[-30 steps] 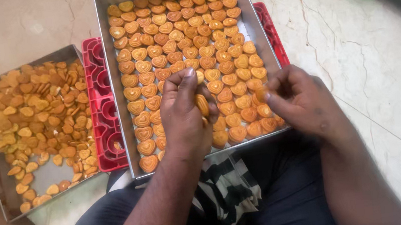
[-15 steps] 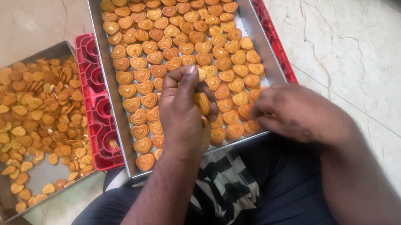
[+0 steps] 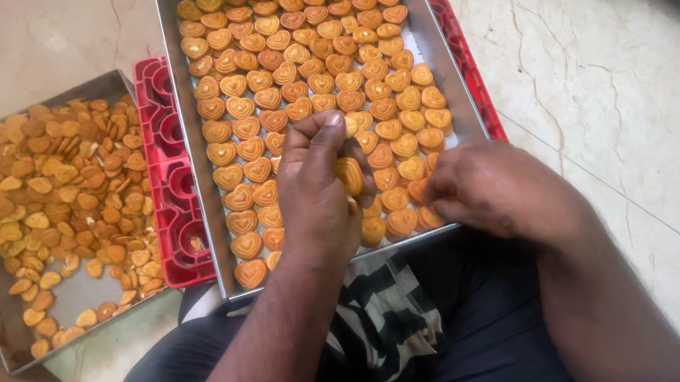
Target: The person picks up heart-shaped biscuits from a smaller tray and arranges them into neat rows in a larger rectangular metal tray while sitting on the floor.
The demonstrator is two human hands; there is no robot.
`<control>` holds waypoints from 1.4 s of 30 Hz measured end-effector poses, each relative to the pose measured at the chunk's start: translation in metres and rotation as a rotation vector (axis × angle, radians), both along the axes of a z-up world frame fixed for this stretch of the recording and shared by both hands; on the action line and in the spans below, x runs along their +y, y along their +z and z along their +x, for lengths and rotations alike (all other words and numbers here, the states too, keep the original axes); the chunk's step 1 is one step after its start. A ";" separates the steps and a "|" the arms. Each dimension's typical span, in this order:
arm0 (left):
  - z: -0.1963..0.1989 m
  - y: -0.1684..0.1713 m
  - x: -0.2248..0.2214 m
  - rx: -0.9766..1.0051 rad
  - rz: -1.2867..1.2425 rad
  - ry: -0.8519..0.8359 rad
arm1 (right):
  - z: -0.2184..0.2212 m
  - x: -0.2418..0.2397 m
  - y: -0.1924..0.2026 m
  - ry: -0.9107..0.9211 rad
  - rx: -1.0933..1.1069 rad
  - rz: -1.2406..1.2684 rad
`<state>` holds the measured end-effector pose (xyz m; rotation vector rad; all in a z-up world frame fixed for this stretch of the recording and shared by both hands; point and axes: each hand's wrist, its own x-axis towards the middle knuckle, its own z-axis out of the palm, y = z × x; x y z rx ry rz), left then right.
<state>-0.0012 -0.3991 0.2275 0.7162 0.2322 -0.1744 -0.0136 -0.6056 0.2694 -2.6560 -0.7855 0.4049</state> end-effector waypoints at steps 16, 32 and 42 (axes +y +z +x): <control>-0.008 0.013 -0.005 -0.137 0.223 -0.295 | -0.018 0.009 -0.002 -0.428 0.058 0.806; -0.011 0.019 -0.005 -0.062 0.463 -0.449 | -0.015 -0.024 0.014 -0.163 -0.337 0.282; -0.007 0.013 -0.006 -0.048 0.389 -0.317 | 0.003 -0.011 0.042 -0.190 0.130 -0.458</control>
